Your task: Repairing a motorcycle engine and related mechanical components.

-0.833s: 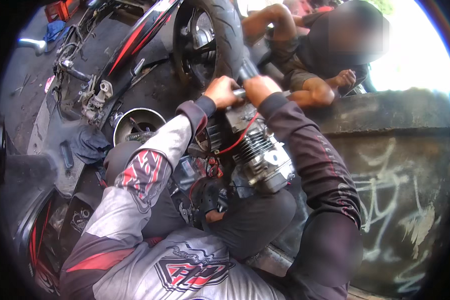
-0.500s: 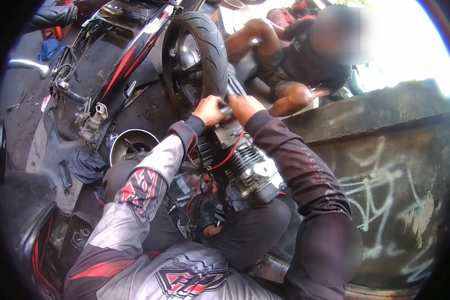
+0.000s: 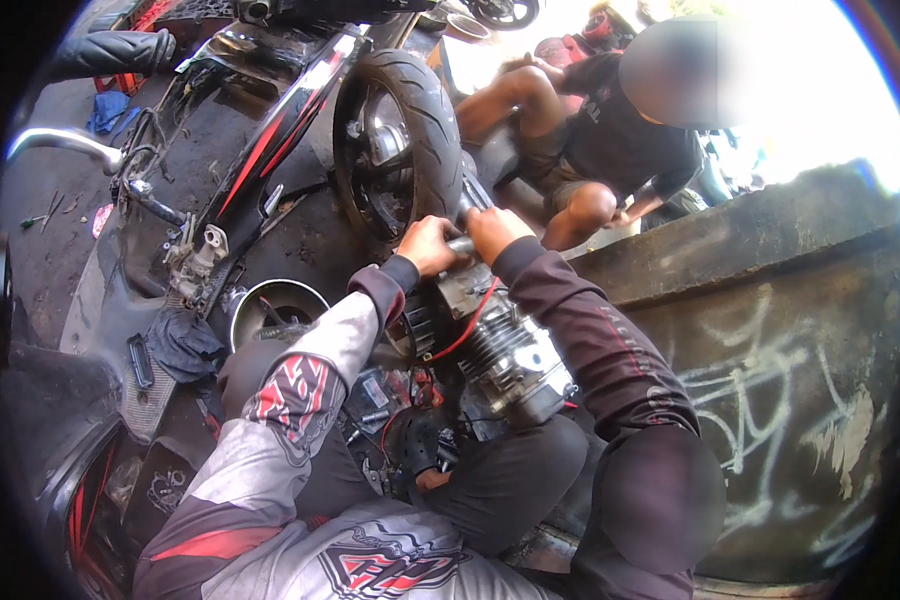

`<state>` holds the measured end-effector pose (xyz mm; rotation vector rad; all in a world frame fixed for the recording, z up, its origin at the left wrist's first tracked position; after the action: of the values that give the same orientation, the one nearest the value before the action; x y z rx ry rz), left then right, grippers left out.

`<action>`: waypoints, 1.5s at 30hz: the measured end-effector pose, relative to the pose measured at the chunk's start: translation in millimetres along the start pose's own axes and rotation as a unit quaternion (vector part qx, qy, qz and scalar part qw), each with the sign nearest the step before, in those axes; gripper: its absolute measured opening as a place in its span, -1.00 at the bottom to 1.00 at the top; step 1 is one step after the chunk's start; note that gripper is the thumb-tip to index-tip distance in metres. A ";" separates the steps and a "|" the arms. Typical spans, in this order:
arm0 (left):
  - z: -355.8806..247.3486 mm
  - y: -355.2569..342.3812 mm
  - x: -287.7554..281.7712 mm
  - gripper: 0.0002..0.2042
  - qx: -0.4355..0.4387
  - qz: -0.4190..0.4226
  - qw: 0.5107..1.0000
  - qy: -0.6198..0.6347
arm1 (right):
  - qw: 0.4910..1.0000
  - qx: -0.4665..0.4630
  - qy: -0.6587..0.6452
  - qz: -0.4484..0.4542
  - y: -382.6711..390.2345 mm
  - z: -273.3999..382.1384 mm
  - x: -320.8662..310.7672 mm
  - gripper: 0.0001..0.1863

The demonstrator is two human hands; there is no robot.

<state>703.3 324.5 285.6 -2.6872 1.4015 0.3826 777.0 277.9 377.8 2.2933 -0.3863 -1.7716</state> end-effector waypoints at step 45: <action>-2.1 -2.3 1.8 -0.51 -0.002 0.016 1.000 -0.018 | 0.999 -0.031 0.007 0.033 3.4 6.0 1.5 -0.78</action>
<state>706.5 324.0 287.1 -2.6490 1.4379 0.4340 771.3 274.2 376.0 2.2229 -0.3950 -1.7110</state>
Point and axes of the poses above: each hand's wrist, its own y-axis away from the middle knuckle, its own x-axis out of the palm, z = x × y, the point moved 7 cm from there along -y, towards the middle knuckle, and after that the axes turned 8 degrees about z, right-handed, at the moved point
